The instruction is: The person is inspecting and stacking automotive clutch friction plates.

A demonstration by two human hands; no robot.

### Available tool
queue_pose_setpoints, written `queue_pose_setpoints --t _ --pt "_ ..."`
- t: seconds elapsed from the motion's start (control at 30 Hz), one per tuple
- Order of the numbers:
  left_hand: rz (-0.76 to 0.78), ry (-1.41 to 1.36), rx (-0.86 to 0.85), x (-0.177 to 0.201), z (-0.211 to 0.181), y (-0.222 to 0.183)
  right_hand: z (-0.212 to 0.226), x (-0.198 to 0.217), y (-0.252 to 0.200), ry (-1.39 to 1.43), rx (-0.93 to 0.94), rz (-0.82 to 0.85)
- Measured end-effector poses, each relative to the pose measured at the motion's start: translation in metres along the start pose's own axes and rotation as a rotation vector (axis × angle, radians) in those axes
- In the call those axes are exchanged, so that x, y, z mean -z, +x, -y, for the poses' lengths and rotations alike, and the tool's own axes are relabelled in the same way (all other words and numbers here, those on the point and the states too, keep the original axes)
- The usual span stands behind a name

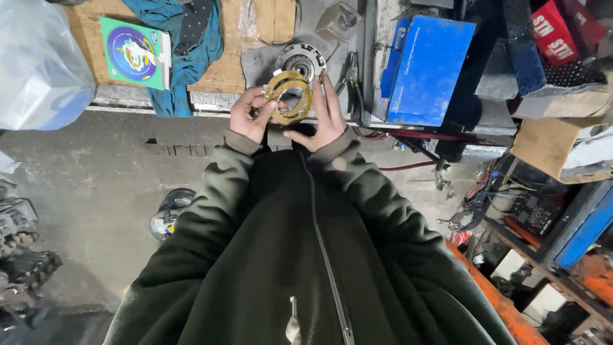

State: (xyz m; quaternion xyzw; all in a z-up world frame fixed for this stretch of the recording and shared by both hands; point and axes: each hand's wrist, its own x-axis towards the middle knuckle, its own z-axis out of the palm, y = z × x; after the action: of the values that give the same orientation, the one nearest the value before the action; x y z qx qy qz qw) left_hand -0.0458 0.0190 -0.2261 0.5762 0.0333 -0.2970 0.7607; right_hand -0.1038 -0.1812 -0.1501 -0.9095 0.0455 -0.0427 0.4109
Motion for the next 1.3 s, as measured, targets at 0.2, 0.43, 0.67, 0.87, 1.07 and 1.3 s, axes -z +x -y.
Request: queue_pose_setpoints --t 0.2,0.43,0.67,0.87,1.07,1.3 --pt "0.106 0.196 -0.167 -0.028 -0.021 0.003 -0.018 -0.004 0.008 0.053 0.053 0.103" --pt "0.182 0.449 -0.234 -0.047 -0.081 -0.001 -0.04 -0.01 0.003 0.765 -0.136 0.148" --pt "0.264 0.66 -0.366 -0.063 -0.062 0.009 -0.073 -0.03 0.0 1.414 -0.231 0.056" --pt "0.179 1.033 -0.813 -0.078 -0.102 -0.013 -0.09 -0.026 -0.013 1.532 -0.27 0.177" --pt "0.369 0.97 -0.714 -0.079 -0.113 -0.001 -0.071 -0.006 -0.013 1.658 -0.352 0.286" --pt "0.327 1.08 -0.704 -0.093 -0.092 0.012 -0.07 -0.001 -0.017 1.629 -0.248 0.277"
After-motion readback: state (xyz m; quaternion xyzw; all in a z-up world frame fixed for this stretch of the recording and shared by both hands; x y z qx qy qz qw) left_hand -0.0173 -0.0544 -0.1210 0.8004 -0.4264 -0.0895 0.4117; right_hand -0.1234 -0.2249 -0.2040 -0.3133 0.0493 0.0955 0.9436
